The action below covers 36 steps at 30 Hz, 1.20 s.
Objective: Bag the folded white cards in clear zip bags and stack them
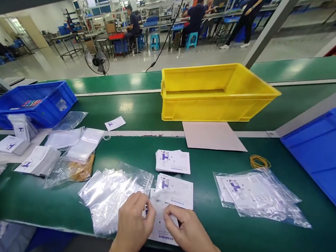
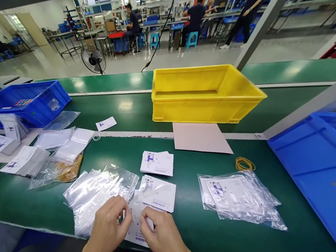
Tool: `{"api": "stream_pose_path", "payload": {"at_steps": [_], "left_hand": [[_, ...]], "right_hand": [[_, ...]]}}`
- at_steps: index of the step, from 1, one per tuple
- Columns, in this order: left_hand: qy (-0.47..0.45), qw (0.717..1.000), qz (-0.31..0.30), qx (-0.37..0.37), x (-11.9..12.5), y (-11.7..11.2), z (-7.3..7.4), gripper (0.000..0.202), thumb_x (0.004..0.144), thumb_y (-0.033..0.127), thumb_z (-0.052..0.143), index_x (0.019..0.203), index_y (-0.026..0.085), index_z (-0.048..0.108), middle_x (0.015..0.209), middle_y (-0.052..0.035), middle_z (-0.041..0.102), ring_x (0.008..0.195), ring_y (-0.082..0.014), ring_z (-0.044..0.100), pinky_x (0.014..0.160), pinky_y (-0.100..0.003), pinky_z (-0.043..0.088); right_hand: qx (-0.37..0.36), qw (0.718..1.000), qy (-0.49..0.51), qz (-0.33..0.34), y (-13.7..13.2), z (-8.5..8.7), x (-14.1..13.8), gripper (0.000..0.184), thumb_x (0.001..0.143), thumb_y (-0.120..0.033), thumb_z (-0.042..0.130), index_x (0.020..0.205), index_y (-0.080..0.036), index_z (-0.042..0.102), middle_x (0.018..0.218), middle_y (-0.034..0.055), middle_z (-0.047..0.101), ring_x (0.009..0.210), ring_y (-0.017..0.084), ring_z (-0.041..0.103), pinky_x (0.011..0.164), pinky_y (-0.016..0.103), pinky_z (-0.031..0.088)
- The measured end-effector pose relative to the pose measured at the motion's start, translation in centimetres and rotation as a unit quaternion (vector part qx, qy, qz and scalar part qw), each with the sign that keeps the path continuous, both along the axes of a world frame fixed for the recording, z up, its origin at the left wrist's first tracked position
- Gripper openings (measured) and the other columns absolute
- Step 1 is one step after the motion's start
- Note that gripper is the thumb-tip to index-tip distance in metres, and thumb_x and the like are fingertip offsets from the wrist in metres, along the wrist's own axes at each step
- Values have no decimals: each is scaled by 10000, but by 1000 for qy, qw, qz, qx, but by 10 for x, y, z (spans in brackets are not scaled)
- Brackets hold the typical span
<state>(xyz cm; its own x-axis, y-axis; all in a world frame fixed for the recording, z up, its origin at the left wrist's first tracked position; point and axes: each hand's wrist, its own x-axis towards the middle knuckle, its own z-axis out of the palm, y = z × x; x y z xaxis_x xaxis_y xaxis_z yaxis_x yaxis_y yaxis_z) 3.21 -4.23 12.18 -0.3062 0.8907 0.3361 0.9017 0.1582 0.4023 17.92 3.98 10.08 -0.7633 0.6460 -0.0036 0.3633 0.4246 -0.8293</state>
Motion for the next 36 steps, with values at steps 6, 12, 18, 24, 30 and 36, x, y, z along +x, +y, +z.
{"api": "stream_pose_path", "payload": {"at_steps": [6, 12, 18, 24, 30, 36], "left_hand": [[-85, 984, -142, -72, 11, -7, 7, 148, 768, 80, 458, 678, 198, 460, 683, 2, 545, 635, -148, 528, 559, -258, 342], [-112, 985, -114, -58, 3, -5, 9, 188, 803, 73, 411, 666, 201, 410, 668, 5, 498, 593, -132, 496, 526, -237, 342], [-106, 994, -19, -17, -10, -7, 12, 219, 798, 75, 418, 640, 208, 346, 647, 26, 444, 541, -104, 426, 484, -202, 339], [-86, 996, -14, 1, 2, -1, 12, 219, 795, 66, 416, 640, 207, 353, 644, 23, 449, 530, -100, 426, 468, -200, 324], [-77, 996, -40, 36, 16, 3, 9, 218, 831, 66, 429, 664, 202, 400, 656, 13, 467, 555, -112, 462, 501, -221, 345], [-149, 983, -88, 59, 17, 1, 17, 213, 850, 67, 440, 679, 194, 426, 684, 4, 481, 590, -115, 468, 524, -225, 354]], "right_hand": [[7, 1000, -6, -20, 7, 8, 5, 248, 914, -307, 449, 742, -201, 593, 613, -14, 605, 540, 141, 551, 551, 231, 400], [3, 1000, -11, -9, 12, 5, 8, 251, 886, -260, 454, 663, -212, 559, 543, -51, 522, 476, 112, 463, 491, 213, 345], [14, 995, 32, -93, 19, 11, 35, 246, 926, -321, 483, 748, -216, 616, 582, -26, 593, 442, 120, 499, 422, 212, 376], [98, 964, 119, -216, 5, 40, 64, 142, 907, -279, 581, 941, -240, 714, 783, 28, 747, 582, 179, 683, 496, 224, 521], [29, 992, 111, -55, -5, 40, 51, 195, 946, -225, 521, 1048, -217, 686, 789, 30, 756, 554, 149, 688, 499, 180, 541], [-125, 984, 130, -18, -12, 35, 40, 377, 1025, -291, 443, 1401, -262, 452, 968, 50, 757, 603, 130, 692, 553, 200, 586]]}}
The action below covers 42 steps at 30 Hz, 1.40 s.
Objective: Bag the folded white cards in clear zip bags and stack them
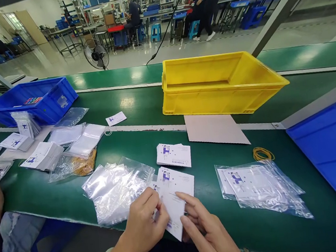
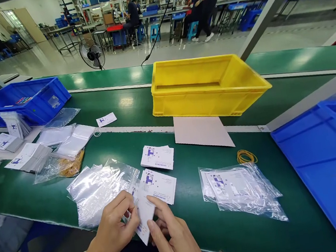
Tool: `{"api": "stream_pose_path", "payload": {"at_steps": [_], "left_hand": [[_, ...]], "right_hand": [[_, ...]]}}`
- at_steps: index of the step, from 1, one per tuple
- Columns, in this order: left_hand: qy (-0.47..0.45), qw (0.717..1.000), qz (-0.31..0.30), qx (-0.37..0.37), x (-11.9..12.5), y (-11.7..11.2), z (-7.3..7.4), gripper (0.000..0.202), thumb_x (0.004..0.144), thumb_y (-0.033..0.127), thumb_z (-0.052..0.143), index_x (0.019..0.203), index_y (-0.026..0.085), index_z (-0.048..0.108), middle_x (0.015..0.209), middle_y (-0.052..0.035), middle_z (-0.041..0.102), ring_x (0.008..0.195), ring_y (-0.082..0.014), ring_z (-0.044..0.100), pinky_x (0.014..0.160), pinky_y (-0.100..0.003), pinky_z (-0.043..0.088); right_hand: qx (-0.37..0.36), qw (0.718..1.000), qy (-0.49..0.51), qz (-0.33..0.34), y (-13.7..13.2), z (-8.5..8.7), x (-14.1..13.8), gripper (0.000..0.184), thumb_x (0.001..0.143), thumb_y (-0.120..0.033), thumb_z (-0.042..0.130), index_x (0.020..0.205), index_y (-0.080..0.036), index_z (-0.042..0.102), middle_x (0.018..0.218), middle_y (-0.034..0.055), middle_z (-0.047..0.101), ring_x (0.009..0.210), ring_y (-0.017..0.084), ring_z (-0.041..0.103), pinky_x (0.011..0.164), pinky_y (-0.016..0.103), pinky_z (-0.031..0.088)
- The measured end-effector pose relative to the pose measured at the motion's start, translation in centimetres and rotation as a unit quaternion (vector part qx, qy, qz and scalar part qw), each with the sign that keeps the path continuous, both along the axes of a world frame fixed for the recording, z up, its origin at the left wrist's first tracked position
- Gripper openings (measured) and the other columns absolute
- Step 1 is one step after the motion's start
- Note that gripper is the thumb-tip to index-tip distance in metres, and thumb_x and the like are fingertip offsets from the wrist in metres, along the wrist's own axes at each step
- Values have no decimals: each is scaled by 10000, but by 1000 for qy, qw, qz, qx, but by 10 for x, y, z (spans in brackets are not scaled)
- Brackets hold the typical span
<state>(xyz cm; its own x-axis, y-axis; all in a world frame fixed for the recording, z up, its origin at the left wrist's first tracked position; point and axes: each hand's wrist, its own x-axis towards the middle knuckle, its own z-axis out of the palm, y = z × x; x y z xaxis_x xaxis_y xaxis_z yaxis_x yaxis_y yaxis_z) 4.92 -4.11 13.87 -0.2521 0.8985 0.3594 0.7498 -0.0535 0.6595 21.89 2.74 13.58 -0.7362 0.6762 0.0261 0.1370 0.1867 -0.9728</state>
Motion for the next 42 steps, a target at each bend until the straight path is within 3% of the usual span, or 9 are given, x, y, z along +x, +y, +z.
{"api": "stream_pose_path", "payload": {"at_steps": [4, 10, 13, 15, 18, 23, 26, 34, 42], "left_hand": [[-142, 990, 25, 1, -6, -2, 13, 232, 870, 93, 456, 661, 192, 435, 709, -1, 497, 629, -118, 492, 544, -209, 397], [-337, 942, -3, -10, -3, -5, 23, 250, 934, 208, 509, 686, 182, 538, 794, -23, 526, 664, -131, 544, 527, -207, 486], [-302, 953, -25, -10, -5, -8, 20, 182, 934, 199, 541, 764, 192, 608, 841, -27, 561, 758, -145, 578, 658, -237, 510], [-234, 972, 4, 8, -11, -10, 18, 110, 902, 181, 594, 990, 226, 642, 997, -51, 587, 956, -186, 585, 844, -296, 498], [-169, 986, 14, 5, -22, -10, 17, 475, 822, 178, 697, 1265, 263, 546, 1208, -83, 561, 1158, -240, 525, 988, -359, 440], [-173, 977, -106, -63, -30, -6, 24, 37, 882, 187, 645, 894, 199, 678, 804, -32, 658, 763, -167, 604, 693, -268, 473], [-166, 975, -132, -67, -28, -6, 28, 149, 901, 171, 599, 774, 183, 677, 709, -29, 646, 684, -156, 586, 651, -272, 445], [-191, 968, -137, -88, -27, -7, 27, 142, 864, 133, 595, 755, 178, 674, 712, -30, 655, 651, -141, 581, 610, -248, 435], [-135, 974, -137, -119, -43, -10, 11, 52, 851, 153, 639, 857, 186, 679, 798, -33, 656, 735, -158, 590, 659, -254, 457]], "right_hand": [[81, 991, 73, -80, -2, -3, 2, 417, 1019, -262, 458, 1426, -336, 400, 1228, 82, 697, 703, 133, 704, 657, 253, 615], [275, 958, 52, -56, -9, -14, -24, 625, 880, -345, 671, 1425, -163, 424, 1235, 171, 683, 1030, 289, 703, 789, 354, 624], [262, 959, 75, -81, -7, -16, -32, 276, 936, -157, 540, 1207, -194, 581, 1021, 94, 749, 889, 206, 735, 767, 280, 602], [223, 967, 80, -93, -4, -14, -30, 199, 941, -110, 501, 1036, -222, 635, 860, 33, 744, 756, 159, 729, 681, 219, 579], [173, 977, 88, -91, 3, -10, -22, 159, 934, -143, 525, 934, -235, 655, 758, -6, 716, 695, 147, 715, 620, 196, 550], [140, 983, 101, -57, 9, -5, -16, 163, 914, -130, 548, 909, -229, 678, 778, -4, 739, 697, 146, 717, 643, 201, 546], [146, 983, 106, -28, 11, -4, -15, 184, 904, -112, 549, 922, -222, 695, 826, 21, 766, 716, 160, 730, 676, 223, 560], [183, 979, 85, 39, 19, 2, -12, 186, 891, -105, 547, 951, -215, 684, 800, 25, 761, 703, 168, 730, 651, 230, 565], [233, 970, 54, 38, 27, -13, -9, 183, 899, -92, 540, 957, -227, 649, 840, 26, 762, 707, 162, 724, 641, 233, 565]]}}
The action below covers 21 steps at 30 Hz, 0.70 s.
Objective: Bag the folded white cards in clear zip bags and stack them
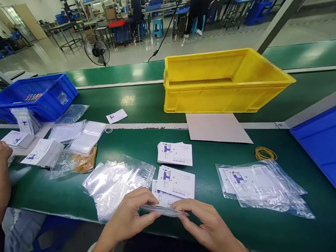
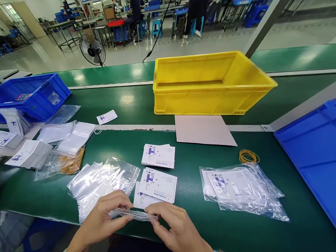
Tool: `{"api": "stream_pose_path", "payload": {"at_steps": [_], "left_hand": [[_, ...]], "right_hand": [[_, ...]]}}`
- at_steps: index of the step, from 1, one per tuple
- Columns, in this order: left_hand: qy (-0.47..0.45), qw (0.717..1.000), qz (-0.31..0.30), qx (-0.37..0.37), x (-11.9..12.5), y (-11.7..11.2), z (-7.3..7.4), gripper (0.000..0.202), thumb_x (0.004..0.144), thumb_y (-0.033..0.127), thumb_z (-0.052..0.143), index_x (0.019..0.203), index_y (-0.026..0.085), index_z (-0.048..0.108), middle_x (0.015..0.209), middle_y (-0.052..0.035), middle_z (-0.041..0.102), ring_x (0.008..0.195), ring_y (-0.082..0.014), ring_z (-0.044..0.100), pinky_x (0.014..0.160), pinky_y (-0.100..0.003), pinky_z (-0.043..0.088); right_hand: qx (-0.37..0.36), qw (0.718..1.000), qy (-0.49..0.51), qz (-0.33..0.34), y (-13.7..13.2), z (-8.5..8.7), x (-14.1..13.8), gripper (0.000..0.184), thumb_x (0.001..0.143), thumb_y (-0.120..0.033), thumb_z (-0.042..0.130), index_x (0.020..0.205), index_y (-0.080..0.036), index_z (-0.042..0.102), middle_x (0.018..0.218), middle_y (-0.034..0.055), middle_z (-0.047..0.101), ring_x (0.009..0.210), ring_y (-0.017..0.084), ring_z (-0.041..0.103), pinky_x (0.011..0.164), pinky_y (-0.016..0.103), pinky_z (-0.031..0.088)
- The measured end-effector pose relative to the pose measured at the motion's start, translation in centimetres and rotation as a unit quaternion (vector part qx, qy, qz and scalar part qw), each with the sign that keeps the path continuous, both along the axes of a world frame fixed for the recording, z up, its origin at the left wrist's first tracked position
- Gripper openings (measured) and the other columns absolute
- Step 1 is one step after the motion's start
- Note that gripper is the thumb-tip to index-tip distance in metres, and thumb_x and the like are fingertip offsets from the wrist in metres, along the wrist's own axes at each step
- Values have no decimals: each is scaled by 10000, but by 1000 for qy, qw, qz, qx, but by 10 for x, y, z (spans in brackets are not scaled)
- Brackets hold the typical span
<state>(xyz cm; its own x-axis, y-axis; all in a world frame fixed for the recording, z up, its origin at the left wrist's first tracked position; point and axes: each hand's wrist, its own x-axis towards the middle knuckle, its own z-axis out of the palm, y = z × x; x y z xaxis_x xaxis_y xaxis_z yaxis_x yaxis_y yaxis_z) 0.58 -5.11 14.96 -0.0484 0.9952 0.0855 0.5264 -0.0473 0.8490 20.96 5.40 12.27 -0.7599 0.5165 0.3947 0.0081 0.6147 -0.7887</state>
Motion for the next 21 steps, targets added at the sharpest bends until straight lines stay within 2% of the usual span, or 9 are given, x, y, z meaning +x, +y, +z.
{"api": "stream_pose_path", "payload": {"at_steps": [5, 14, 18, 21], "left_hand": [[-6, 1000, -4, 24, -6, -8, -4, 67, 871, 168, 624, 896, 182, 685, 806, -47, 665, 731, -162, 592, 665, -267, 475], [-2, 995, -22, 97, -2, -8, -1, 192, 919, 179, 571, 776, 190, 698, 688, -50, 673, 685, -176, 601, 665, -309, 483], [-17, 996, -36, 85, -1, -8, -1, 204, 909, 181, 566, 737, 190, 675, 662, -45, 670, 678, -177, 598, 672, -313, 484], [-33, 997, -31, 67, 1, -7, -2, 153, 910, 205, 587, 799, 184, 690, 711, -59, 696, 709, -182, 611, 684, -313, 490]], "right_hand": [[1, 1000, 15, 6, -3, -3, -2, 200, 882, -78, 556, 978, -225, 651, 872, 37, 770, 765, 173, 739, 694, 245, 582], [20, 998, 50, 29, -3, 5, -8, 201, 872, -74, 543, 890, -221, 678, 833, 47, 778, 726, 187, 744, 662, 267, 592], [-2, 998, 47, 40, -4, 6, -9, 221, 862, -61, 531, 888, -220, 681, 827, 40, 778, 703, 175, 734, 654, 267, 583], [-22, 998, 38, 46, -4, 6, -11, 202, 875, -76, 532, 894, -222, 670, 833, 45, 773, 721, 178, 728, 658, 272, 573]]}}
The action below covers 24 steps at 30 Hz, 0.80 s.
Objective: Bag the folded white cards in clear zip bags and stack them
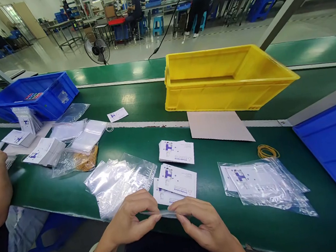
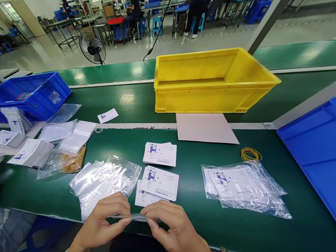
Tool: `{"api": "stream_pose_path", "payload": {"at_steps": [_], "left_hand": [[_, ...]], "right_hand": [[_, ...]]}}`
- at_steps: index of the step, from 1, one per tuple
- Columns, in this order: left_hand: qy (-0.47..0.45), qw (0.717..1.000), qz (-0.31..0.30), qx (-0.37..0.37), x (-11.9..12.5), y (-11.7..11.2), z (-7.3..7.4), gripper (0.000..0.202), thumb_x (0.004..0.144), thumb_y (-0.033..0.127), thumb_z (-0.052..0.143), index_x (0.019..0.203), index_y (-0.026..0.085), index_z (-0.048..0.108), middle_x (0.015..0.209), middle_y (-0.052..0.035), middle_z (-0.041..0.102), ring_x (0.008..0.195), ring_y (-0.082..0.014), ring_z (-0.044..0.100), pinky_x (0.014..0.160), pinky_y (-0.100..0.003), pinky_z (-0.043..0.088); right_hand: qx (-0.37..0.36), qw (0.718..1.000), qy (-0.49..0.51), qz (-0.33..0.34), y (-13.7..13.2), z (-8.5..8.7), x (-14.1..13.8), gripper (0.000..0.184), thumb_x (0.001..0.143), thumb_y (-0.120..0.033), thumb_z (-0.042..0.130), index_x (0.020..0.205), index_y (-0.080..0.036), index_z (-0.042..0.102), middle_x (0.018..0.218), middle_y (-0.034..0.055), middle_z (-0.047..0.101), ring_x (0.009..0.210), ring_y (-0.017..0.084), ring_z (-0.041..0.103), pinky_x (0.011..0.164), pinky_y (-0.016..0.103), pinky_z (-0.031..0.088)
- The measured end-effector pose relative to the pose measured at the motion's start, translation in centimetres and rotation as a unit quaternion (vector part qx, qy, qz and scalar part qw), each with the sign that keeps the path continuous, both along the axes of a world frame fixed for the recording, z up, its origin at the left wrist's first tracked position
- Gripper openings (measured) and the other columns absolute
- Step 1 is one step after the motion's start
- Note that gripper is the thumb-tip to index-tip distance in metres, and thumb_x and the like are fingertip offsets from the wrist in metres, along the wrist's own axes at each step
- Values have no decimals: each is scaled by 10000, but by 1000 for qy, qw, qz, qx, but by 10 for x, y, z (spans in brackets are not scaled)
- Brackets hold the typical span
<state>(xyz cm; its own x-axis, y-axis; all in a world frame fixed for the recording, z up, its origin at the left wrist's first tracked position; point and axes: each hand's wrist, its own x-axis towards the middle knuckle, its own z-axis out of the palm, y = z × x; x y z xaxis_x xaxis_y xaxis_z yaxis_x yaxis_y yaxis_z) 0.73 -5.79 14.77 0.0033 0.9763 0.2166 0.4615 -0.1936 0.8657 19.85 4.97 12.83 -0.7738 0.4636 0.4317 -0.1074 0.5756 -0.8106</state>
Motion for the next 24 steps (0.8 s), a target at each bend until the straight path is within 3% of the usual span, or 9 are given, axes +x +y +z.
{"api": "stream_pose_path", "payload": {"at_steps": [6, 12, 14, 16, 18, 20, 21, 22, 24], "left_hand": [[-1, 1000, -18, 16, 7, 6, 0, 196, 939, 217, 565, 809, 184, 708, 708, -65, 710, 699, -179, 630, 682, -311, 494], [2, 999, -32, 24, 22, 15, 1, 166, 900, 128, 567, 771, 186, 652, 685, -33, 665, 689, -161, 605, 666, -280, 472], [2, 999, -38, 28, 26, 23, 0, 154, 928, 152, 550, 812, 185, 645, 726, -34, 664, 711, -160, 608, 677, -275, 479], [13, 999, -31, 25, 27, 35, -5, 107, 924, 275, 619, 970, 181, 643, 873, -65, 689, 816, -189, 636, 738, -298, 513], [49, 998, -33, 17, 26, 50, -13, 478, 822, 430, 747, 1184, 166, 580, 1092, -123, 679, 1002, -250, 636, 865, -364, 532], [113, 992, -56, 3, 24, 66, -26, 793, 701, 494, 834, 1330, 156, 487, 1279, -175, 612, 1185, -314, 570, 1001, -451, 486], [149, 986, -73, -6, 23, 74, -33, 867, 677, 485, 853, 1371, 156, 451, 1341, -189, 575, 1249, -338, 527, 1048, -490, 451], [183, 979, -89, -15, 23, 81, -41, 919, 663, 463, 869, 1403, 158, 417, 1388, -199, 540, 1296, -358, 489, 1079, -523, 419], [238, 964, -114, -35, 25, 93, -56, 1004, 646, 402, 892, 1455, 158, 350, 1460, -219, 471, 1359, -390, 422, 1117, -569, 365]], "right_hand": [[-2, 1000, 4, 24, -4, 0, -6, 192, 914, -111, 527, 939, -227, 678, 817, 40, 766, 708, 172, 717, 650, 267, 559], [-37, 999, -12, 12, -4, 4, 2, 210, 885, -114, 510, 820, -202, 689, 733, 44, 741, 645, 177, 702, 613, 273, 549], [-67, 998, -7, -8, 0, 4, 12, 205, 885, -119, 528, 830, -198, 709, 746, 48, 749, 671, 179, 716, 638, 270, 566], [-116, 990, 11, -84, 6, 2, 30, 182, 882, -134, 575, 837, -207, 736, 759, 43, 762, 685, 175, 729, 637, 253, 578], [-201, 951, 55, -226, 18, -3, 54, 113, 859, -193, 654, 799, -212, 748, 739, 34, 763, 642, 172, 724, 569, 233, 575], [-291, 863, 139, -389, 34, -10, 80, 106, 792, -284, 745, 737, -197, 725, 692, 24, 741, 566, 162, 691, 490, 224, 554], [-313, 806, 194, -463, 43, -13, 92, 152, 734, -311, 792, 710, -190, 703, 661, 11, 720, 542, 151, 671, 480, 221, 547], [-316, 771, 226, -504, 51, -17, 103, 173, 718, -323, 801, 720, -190, 690, 660, -4, 707, 549, 138, 660, 503, 216, 550], [-295, 726, 257, -566, 64, -25, 118, 178, 719, -310, 794, 794, -191, 686, 749, 1, 715, 666, 147, 685, 652, 254, 579]]}}
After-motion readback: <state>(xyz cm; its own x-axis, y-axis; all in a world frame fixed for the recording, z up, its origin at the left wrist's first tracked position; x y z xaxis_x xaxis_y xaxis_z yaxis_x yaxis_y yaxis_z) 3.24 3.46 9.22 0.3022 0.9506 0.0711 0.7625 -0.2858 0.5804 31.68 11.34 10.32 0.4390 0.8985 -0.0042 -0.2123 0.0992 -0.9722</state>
